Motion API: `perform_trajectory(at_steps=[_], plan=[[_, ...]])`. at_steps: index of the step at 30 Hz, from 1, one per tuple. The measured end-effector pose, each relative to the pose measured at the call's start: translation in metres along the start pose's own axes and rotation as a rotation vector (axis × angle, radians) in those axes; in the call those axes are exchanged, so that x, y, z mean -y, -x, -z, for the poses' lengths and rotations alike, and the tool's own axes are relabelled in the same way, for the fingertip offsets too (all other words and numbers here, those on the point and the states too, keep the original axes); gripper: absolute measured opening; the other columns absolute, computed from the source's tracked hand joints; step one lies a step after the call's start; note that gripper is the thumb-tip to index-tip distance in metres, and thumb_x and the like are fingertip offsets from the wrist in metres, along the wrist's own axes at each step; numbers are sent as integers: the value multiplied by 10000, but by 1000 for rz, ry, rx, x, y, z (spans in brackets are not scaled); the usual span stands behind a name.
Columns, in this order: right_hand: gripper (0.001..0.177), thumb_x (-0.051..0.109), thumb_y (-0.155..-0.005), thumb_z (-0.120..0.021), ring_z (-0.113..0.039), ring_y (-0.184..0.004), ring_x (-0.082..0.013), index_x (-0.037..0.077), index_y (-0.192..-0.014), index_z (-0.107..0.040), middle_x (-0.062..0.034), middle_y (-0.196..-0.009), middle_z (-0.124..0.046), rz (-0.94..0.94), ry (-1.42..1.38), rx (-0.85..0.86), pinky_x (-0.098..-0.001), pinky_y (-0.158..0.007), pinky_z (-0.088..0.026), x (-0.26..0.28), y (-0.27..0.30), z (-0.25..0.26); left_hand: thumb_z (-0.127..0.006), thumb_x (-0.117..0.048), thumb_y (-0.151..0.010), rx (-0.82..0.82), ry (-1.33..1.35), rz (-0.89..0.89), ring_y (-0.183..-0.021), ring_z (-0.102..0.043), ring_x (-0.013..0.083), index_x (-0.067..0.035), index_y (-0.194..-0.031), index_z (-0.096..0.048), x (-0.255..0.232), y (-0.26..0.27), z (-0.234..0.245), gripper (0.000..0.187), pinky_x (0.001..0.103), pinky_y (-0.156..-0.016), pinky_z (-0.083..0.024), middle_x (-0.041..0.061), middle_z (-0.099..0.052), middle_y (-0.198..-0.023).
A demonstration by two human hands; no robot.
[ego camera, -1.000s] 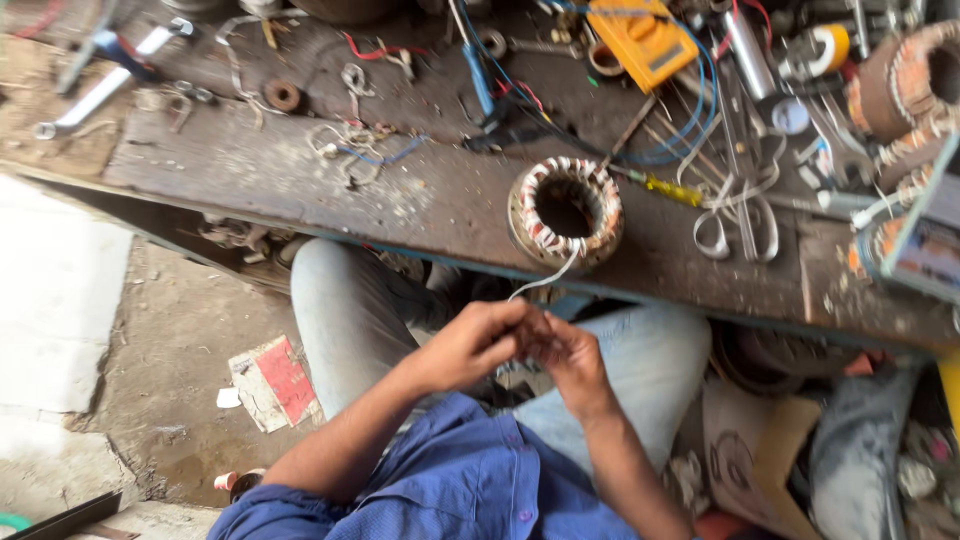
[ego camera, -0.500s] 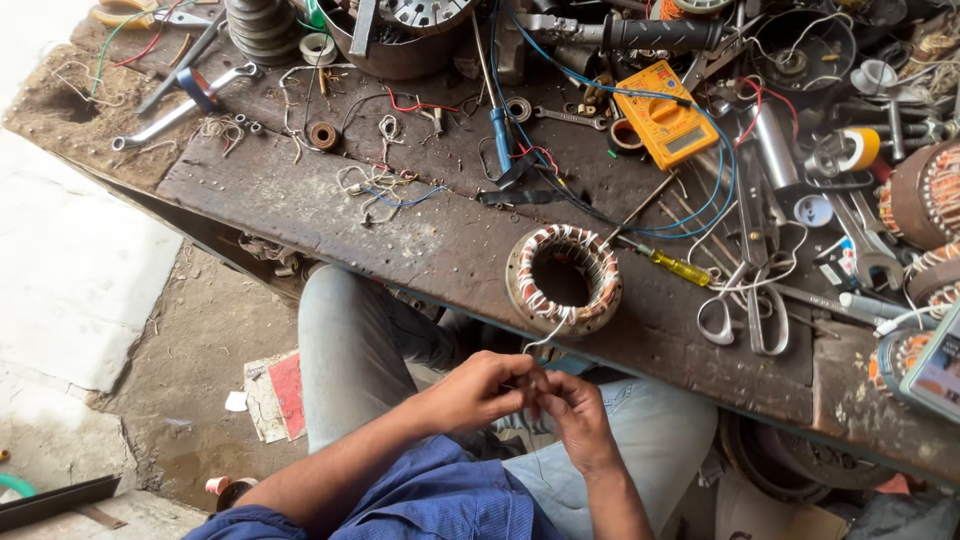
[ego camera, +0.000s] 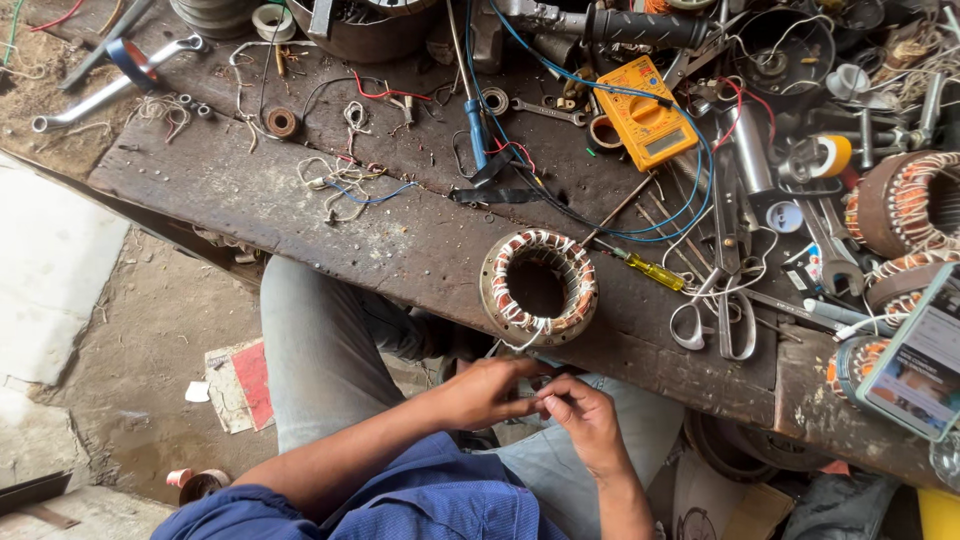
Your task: The person winds a white wire around the slots of a motor stator, threading it through the copper windings and pulling it tight. The person repeatedly manipulates the wire ends and the stator to secure the winding.
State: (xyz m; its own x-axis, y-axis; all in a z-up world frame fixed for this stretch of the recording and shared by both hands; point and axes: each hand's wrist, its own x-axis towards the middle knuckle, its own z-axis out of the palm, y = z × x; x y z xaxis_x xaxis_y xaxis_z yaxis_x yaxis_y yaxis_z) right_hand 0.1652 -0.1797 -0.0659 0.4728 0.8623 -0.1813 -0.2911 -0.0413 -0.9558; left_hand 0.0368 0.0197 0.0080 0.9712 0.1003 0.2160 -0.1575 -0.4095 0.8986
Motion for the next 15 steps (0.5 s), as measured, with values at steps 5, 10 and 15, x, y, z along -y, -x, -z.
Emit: perform_trajectory(at_steps=[5, 10, 15], plan=[[119, 69, -939, -682, -641, -771, -144, -28, -996, -721, -69, -873, -714, 16, -10, -131, -292, -736, -533, -3, 8, -12, -715, -276, -910, 46, -45, 254, -768, -733, 320, -91, -1032, -733, 3, 12, -7, 223, 415, -663, -563, 136, -733, -838], [131, 60, -944, -668, -630, -731, -164, -41, -1011, -718, -86, -843, -709, 30, -123, -175, -313, -693, -524, -13, 6, -39, -735, -239, -885, -97, -222, 175, -743, -703, 337, -112, -906, -767, 4, 29, 3, 133, 428, -631, -534, 139, -714, -778], [141, 62, -961, -655, -639, -741, -170, -42, -1033, -717, -92, -810, -688, 52, -118, -178, -324, -713, -542, -6, -2, -55, -725, -222, -890, -113, -173, 183, -739, -710, 315, -95, -919, -759, 1, 56, 6, 135, 411, -634, -540, 127, -731, -807]])
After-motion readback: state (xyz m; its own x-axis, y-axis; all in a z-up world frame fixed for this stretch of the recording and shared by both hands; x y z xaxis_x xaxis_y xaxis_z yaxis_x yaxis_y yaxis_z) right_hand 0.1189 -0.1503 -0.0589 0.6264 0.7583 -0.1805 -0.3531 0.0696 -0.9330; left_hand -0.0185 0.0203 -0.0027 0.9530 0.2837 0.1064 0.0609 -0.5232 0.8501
